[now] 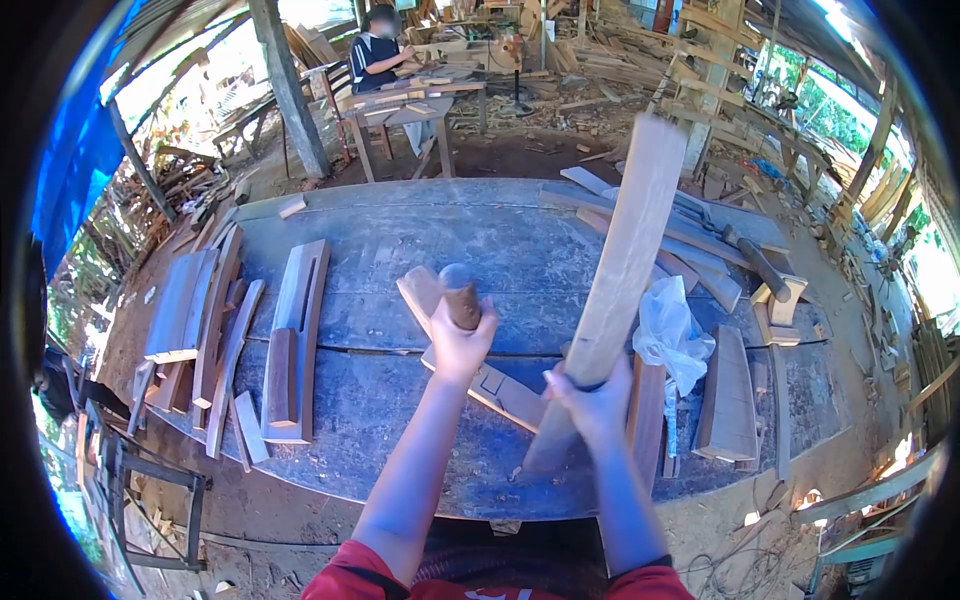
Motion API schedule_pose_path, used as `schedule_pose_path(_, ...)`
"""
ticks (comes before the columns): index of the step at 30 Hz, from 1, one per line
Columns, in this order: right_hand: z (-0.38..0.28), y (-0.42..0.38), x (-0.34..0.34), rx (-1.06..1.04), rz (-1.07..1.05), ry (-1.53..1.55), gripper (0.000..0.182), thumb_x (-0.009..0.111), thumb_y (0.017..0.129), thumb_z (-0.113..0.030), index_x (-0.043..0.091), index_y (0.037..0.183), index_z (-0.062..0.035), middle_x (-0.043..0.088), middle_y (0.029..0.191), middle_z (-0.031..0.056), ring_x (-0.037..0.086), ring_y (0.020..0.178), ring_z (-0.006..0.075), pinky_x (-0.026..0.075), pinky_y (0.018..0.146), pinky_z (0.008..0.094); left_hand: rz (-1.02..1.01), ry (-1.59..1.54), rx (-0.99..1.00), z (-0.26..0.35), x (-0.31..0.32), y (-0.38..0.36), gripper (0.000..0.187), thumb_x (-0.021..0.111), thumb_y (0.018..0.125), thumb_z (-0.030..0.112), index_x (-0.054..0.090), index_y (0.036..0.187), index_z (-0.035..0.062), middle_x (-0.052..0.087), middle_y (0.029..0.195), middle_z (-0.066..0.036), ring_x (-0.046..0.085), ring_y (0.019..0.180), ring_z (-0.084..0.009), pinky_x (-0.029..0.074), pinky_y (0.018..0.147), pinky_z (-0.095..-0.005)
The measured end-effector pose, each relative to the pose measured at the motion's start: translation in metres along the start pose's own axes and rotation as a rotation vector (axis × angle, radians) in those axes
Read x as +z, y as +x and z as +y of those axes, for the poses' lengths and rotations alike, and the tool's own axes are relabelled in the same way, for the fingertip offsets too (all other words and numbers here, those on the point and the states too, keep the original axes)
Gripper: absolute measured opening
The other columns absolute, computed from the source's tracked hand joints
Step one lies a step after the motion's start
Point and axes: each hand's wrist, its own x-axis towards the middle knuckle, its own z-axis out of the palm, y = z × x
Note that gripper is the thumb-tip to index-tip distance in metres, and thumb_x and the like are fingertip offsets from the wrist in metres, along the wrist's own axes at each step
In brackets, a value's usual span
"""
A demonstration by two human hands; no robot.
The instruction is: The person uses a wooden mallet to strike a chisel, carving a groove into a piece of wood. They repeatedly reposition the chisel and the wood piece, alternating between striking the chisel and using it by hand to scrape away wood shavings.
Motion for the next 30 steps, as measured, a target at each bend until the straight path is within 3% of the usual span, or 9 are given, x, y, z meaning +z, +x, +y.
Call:
schedule_pose_path(6,-0.115,0.015,-0.062,-0.248,-0.200,-0.845,0.063,0.080,0.054,-0.018,0.051,0.106,0.0007,0.062,0.081,0.0104,0.060,0.087,0.0213,0.046,0.075,0.0325,-0.078,0.013,-0.149,0.007,-0.002,0.010,0.020,0.062,0.072,0.010,0.054,0.086,-0.0012,0.060,0.071,-0.016,0.062,0.069,-0.0250,0.047,0.063,-0.0320)
schedule_pose_path(8,-0.145,0.016,-0.076,-0.037,-0.434,-1.423,0.061,0.076,0.054,-0.017,0.051,0.107,0.0005,0.062,0.088,0.0143,0.060,0.088,0.0206,0.046,0.077,0.0310,-0.067,0.008,-0.097,0.005,-0.001,0.008,0.017,0.062,0.073,0.009,0.053,0.084,-0.0008,0.057,0.068,-0.011,0.055,0.065,-0.0174,0.045,0.061,-0.0297)
schedule_pose_path(14,-0.152,-0.002,-0.062,-0.351,-0.016,-1.077,0.055,0.074,0.055,-0.017,0.053,0.103,0.0010,0.062,0.087,0.0173,0.062,0.085,0.0240,0.047,0.076,0.0336,-0.094,-0.033,-0.022,0.007,0.006,0.002,0.014,0.061,0.072,0.007,0.053,0.082,-0.0003,0.055,0.066,-0.007,0.052,0.063,-0.0102,0.044,0.060,-0.0277)
schedule_pose_path(16,-0.145,-0.003,-0.070,-0.255,-0.090,-1.053,0.055,0.073,0.055,-0.017,0.053,0.103,0.0013,0.062,0.086,0.0172,0.062,0.083,0.0244,0.047,0.075,0.0342,-0.128,-0.017,-0.099,0.008,0.004,0.003,0.014,0.061,0.072,0.007,0.053,0.082,-0.0004,0.056,0.066,-0.007,0.053,0.064,-0.0110,0.045,0.061,-0.0279)
schedule_pose_path(18,-0.148,0.001,-0.077,0.082,-0.352,-1.466,0.058,0.073,0.057,-0.016,0.050,0.107,0.0008,0.061,0.090,0.0171,0.061,0.085,0.0210,0.047,0.076,0.0345,-0.117,-0.027,-0.068,0.006,0.005,0.002,0.014,0.061,0.072,0.007,0.053,0.082,-0.0005,0.056,0.066,-0.008,0.053,0.064,-0.0113,0.045,0.061,-0.0281)
schedule_pose_path(20,-0.147,0.003,-0.082,0.065,-0.325,-1.405,0.055,0.073,0.058,-0.016,0.050,0.106,0.0000,0.061,0.091,0.0171,0.061,0.087,0.0202,0.047,0.077,0.0347,-0.097,-0.037,-0.042,0.004,0.006,0.004,0.015,0.061,0.072,0.008,0.053,0.082,-0.0005,0.056,0.066,-0.008,0.053,0.064,-0.0115,0.045,0.061,-0.0282)
schedule_pose_path(22,-0.131,-0.001,-0.081,-0.381,0.047,-0.936,0.050,0.072,0.059,-0.018,0.053,0.101,-0.0004,0.061,0.090,0.0183,0.061,0.086,0.0211,0.047,0.076,0.0340,-0.114,-0.007,-0.065,0.007,0.005,0.005,0.015,0.061,0.072,0.008,0.053,0.082,-0.0006,0.056,0.067,-0.008,0.053,0.064,-0.0114,0.045,0.061,-0.0284)
schedule_pose_path(27,-0.132,0.004,-0.069,0.114,-0.382,-1.275,0.054,0.074,0.058,-0.018,0.053,0.104,-0.0016,0.059,0.095,0.0174,0.059,0.091,0.0260,0.045,0.080,0.0345,-0.101,-0.013,-0.074,0.007,0.004,0.004,0.016,0.062,0.072,0.008,0.053,0.082,-0.0005,0.056,0.068,-0.008,0.053,0.065,-0.0117,0.045,0.061,-0.0287)
schedule_pose_path(30,-0.122,0.004,-0.074,-0.168,-0.237,-1.090,0.052,0.074,0.058,-0.018,0.054,0.103,-0.0018,0.061,0.093,0.0185,0.061,0.087,0.0258,0.047,0.076,0.0347,-0.099,-0.027,-0.087,0.004,0.003,0.006,0.016,0.062,0.072,0.008,0.053,0.081,-0.0004,0.056,0.068,-0.009,0.054,0.064,-0.0126,0.045,0.061,-0.0289)
